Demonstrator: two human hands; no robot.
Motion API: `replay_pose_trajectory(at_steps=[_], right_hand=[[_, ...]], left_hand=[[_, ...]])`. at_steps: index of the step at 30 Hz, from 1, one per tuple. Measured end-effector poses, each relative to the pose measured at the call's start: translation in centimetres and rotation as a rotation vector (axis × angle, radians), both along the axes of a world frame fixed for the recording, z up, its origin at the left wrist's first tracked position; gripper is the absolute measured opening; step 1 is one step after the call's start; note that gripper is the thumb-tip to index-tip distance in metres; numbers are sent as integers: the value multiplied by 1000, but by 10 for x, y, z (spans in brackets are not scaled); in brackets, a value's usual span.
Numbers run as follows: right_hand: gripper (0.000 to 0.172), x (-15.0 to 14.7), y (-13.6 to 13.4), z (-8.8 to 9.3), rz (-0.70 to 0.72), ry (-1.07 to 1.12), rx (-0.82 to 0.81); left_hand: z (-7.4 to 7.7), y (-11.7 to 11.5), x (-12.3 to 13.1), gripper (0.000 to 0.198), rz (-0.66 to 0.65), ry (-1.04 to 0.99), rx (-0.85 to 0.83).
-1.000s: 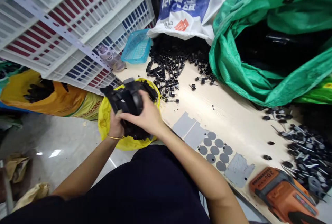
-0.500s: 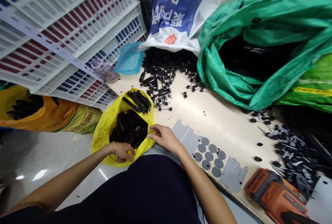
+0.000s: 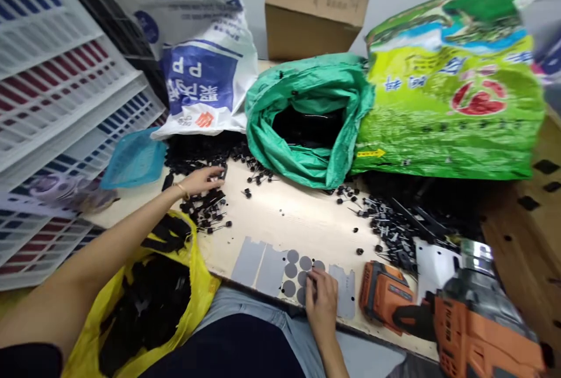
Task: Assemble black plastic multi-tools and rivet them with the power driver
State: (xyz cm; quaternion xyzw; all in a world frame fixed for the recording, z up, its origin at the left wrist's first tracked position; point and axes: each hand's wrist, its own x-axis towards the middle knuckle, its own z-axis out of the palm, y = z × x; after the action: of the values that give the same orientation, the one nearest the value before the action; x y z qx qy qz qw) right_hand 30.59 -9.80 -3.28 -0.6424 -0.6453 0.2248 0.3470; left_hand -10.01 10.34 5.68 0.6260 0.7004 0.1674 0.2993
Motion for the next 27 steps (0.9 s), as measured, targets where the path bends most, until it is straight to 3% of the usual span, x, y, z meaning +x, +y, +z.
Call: replay_pose_trajectory(at_steps=[3, 5, 7, 10, 13, 16, 19, 23, 27], right_hand=[[13, -8, 9, 6, -51, 17, -6], [16, -12, 32, 19, -111, 37, 3], [19, -16, 71, 38, -119, 38, 37], [24, -31, 153, 67, -58, -20, 122], [30, -60, 250, 82, 21, -199, 123], [46, -92, 339, 81, 38, -442, 75], [60, -106, 409, 73, 116, -692, -6], [76, -94, 467, 65, 218, -771, -158], [67, -80, 477, 62, 278, -786, -162]], left_hand=[[-20, 62, -6, 83, 236, 342, 15], [-35, 87, -5, 85, 363, 383, -58], [-49, 99, 3, 78, 408, 399, -75], [-64, 98, 24, 65, 352, 454, 17], [-74, 84, 44, 61, 283, 519, 149], [-81, 72, 53, 58, 235, 600, 243], [-86, 68, 53, 56, 192, 669, 269], [-90, 70, 50, 56, 179, 717, 281], [-94, 71, 49, 56, 193, 730, 306]])
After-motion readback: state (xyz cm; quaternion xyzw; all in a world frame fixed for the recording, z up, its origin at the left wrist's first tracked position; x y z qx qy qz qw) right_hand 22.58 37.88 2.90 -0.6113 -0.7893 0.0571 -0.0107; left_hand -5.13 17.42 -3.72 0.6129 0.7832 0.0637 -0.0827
